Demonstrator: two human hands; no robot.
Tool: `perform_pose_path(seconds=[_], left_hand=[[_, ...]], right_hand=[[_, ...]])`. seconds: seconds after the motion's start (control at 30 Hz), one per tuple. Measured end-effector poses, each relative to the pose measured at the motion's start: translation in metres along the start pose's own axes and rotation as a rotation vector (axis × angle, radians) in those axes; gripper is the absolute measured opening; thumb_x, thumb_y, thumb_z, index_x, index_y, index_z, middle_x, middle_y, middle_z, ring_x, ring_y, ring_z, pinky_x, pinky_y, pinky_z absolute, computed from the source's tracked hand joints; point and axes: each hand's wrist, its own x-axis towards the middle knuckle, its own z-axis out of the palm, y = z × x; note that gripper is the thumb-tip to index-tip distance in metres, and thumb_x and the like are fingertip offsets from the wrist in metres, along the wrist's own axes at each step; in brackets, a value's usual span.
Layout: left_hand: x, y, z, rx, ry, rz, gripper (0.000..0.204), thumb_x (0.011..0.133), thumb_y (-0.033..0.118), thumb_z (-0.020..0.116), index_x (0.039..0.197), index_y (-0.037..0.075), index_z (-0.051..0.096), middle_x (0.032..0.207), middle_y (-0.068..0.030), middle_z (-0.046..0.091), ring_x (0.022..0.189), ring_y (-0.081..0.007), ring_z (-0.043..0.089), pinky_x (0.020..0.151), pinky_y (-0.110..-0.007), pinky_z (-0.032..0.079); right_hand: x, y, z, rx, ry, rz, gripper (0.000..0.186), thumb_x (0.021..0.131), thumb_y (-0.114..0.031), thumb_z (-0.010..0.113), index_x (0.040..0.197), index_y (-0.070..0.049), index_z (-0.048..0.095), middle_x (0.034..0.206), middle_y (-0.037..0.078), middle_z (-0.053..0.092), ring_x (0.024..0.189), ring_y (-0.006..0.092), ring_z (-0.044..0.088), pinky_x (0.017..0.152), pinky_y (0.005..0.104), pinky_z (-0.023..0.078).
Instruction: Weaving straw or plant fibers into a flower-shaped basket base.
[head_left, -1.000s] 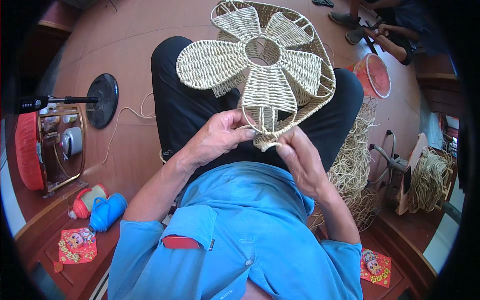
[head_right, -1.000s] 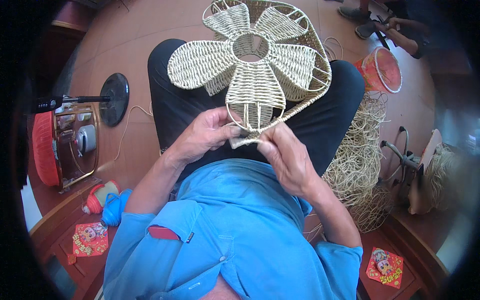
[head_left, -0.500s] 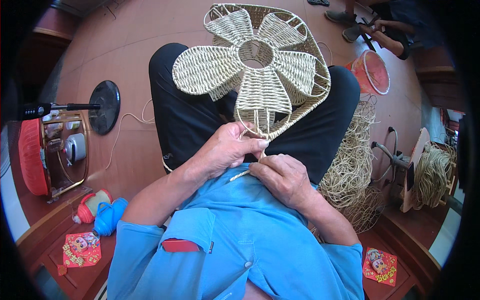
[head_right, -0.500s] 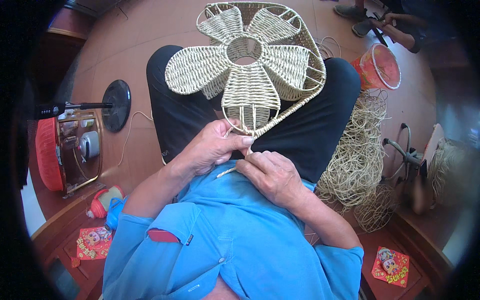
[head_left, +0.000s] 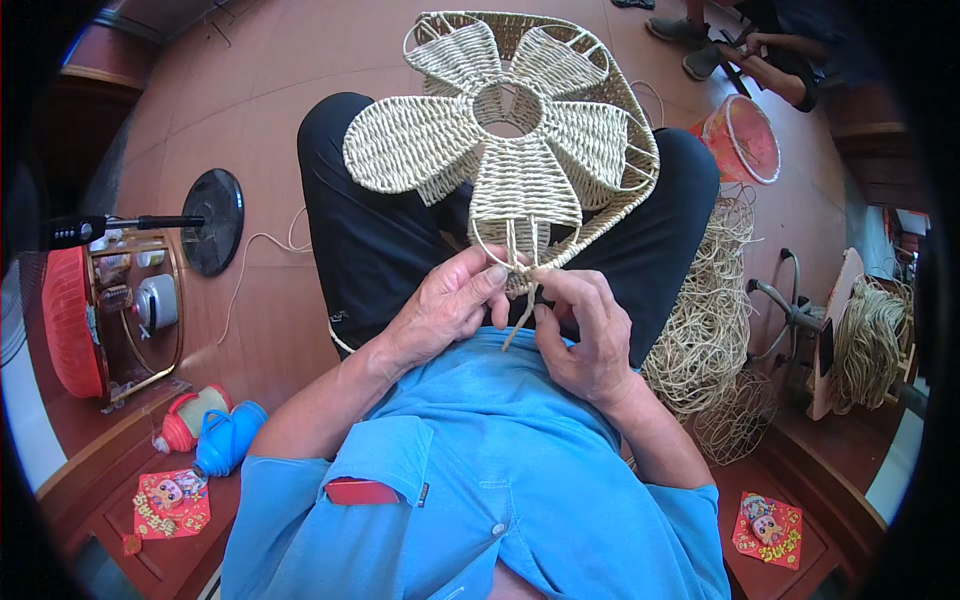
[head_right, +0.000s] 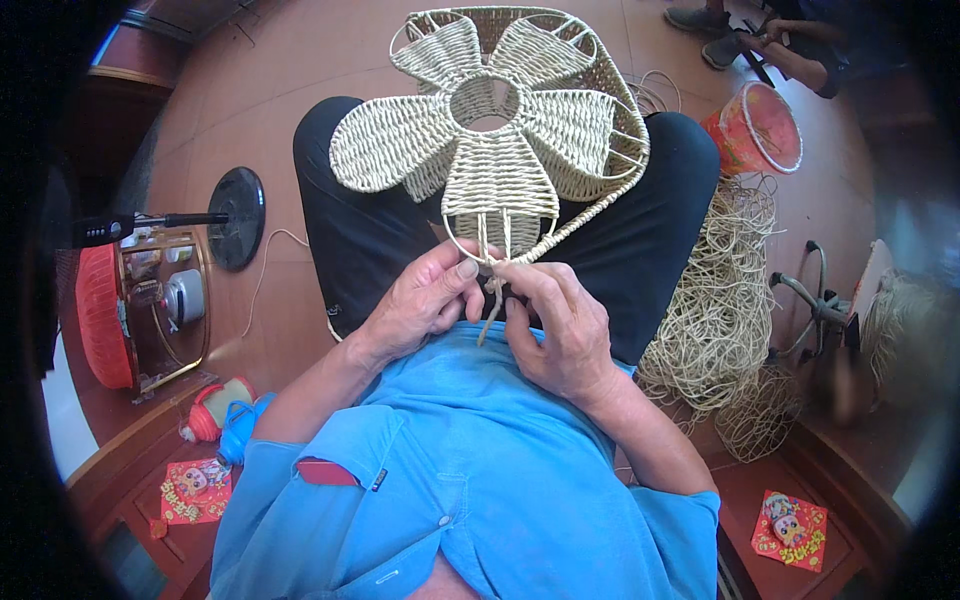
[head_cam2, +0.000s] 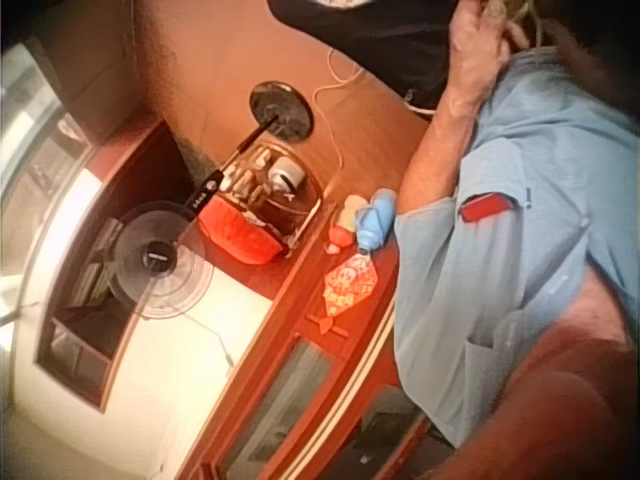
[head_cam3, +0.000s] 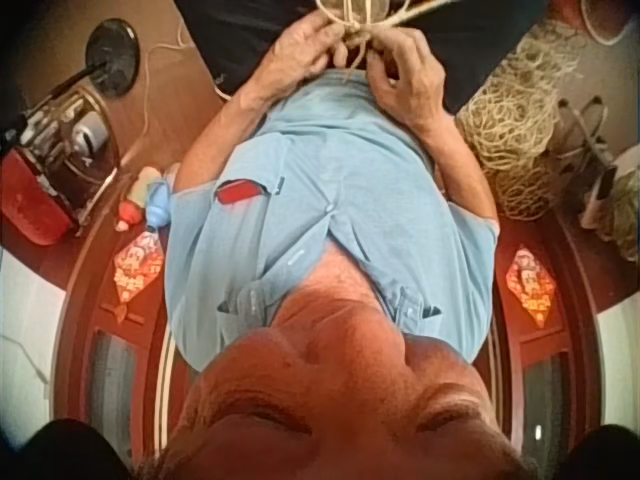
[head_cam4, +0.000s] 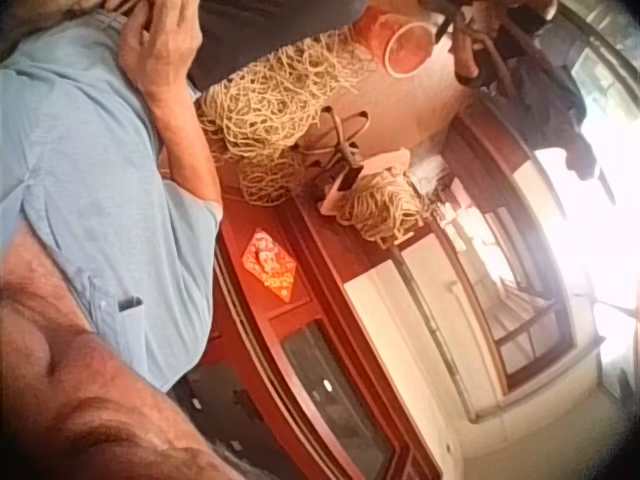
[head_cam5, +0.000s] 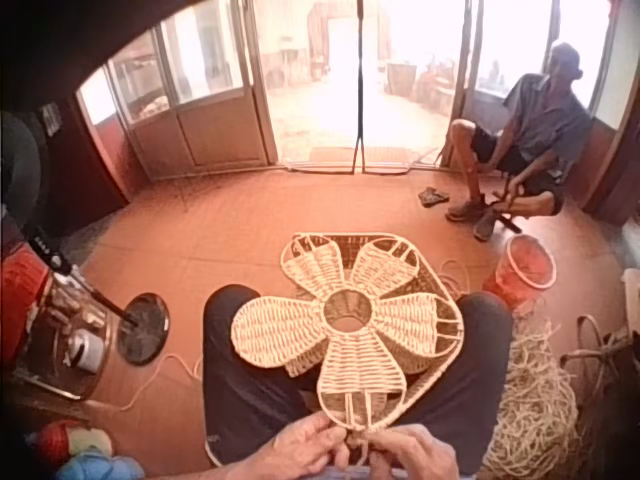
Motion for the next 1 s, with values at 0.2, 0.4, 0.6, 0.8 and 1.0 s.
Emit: perform_pose_path(seconds=[0.2, 0.4, 0.6, 0.8, 1.0], left_hand=[[0.003, -0.007, -0.005, 0.043, 0.063, 0.051, 0.038, 0.119, 0.034, 0.055, 0.143, 0.006, 0.063, 0.088, -0.0007, 0.069, 0.056, 0.0005, 0.042, 0.05, -0.017, 0.032], [0.009, -0.005, -0.007, 0.567, 0.213, 0.236, 0.027, 0.11, 0.018, 0.06, 0.125, 0.0, 0.074, 0.095, -0.002, 0.074, 0.078, -0.0096, 0.063, 0.074, -0.03, 0.053], [0.004, 0.022, 0.005, 0.795, 0.278, -0.001, 0.024, 0.101, 0.014, 0.062, 0.11, -0.002, 0.078, 0.088, -0.0015, 0.073, 0.08, -0.0114, 0.064, 0.077, -0.034, 0.054], [0.025, 0.018, -0.018, 0.596, 0.035, -0.152, 0.019, 0.1, 0.013, 0.063, 0.103, 0.001, 0.078, 0.083, 0.0008, 0.069, 0.077, -0.0076, 0.058, 0.071, -0.028, 0.047], [0.015, 0.029, -0.01, 0.546, 0.014, -0.13, 0.017, 0.105, 0.014, 0.063, 0.109, 0.001, 0.073, 0.088, 0.0031, 0.065, 0.075, -0.0057, 0.054, 0.07, -0.023, 0.045]], right_hand=[[0.009, 0.01, 0.002, -0.069, -0.051, -0.129, 0.036, 0.085, 0.007, 0.078, 0.119, -0.007, 0.076, 0.104, 0.01, 0.073, 0.084, 0.0264, 0.074, 0.071, 0.0373, 0.061], [0.002, 0.03, -0.001, -0.076, -0.081, -0.212, 0.026, 0.083, 0.001, 0.086, 0.107, -0.006, 0.079, 0.099, 0.008, 0.076, 0.088, 0.0259, 0.075, 0.073, 0.0364, 0.061], [0.007, 0.038, -0.005, -0.075, -0.134, -0.258, 0.026, 0.081, 0.002, 0.088, 0.105, -0.004, 0.079, 0.101, 0.01, 0.077, 0.089, 0.0258, 0.076, 0.074, 0.0358, 0.062], [0.004, 0.045, -0.004, -0.034, -0.128, -0.212, 0.026, 0.081, 0.002, 0.088, 0.105, -0.004, 0.079, 0.101, 0.01, 0.077, 0.09, 0.0264, 0.076, 0.076, 0.0362, 0.062], [0.006, 0.037, -0.003, -0.079, -0.116, -0.322, 0.02, 0.084, -0.007, 0.086, 0.102, -0.008, 0.079, 0.099, 0.006, 0.075, 0.09, 0.0235, 0.075, 0.08, 0.0368, 0.061]])
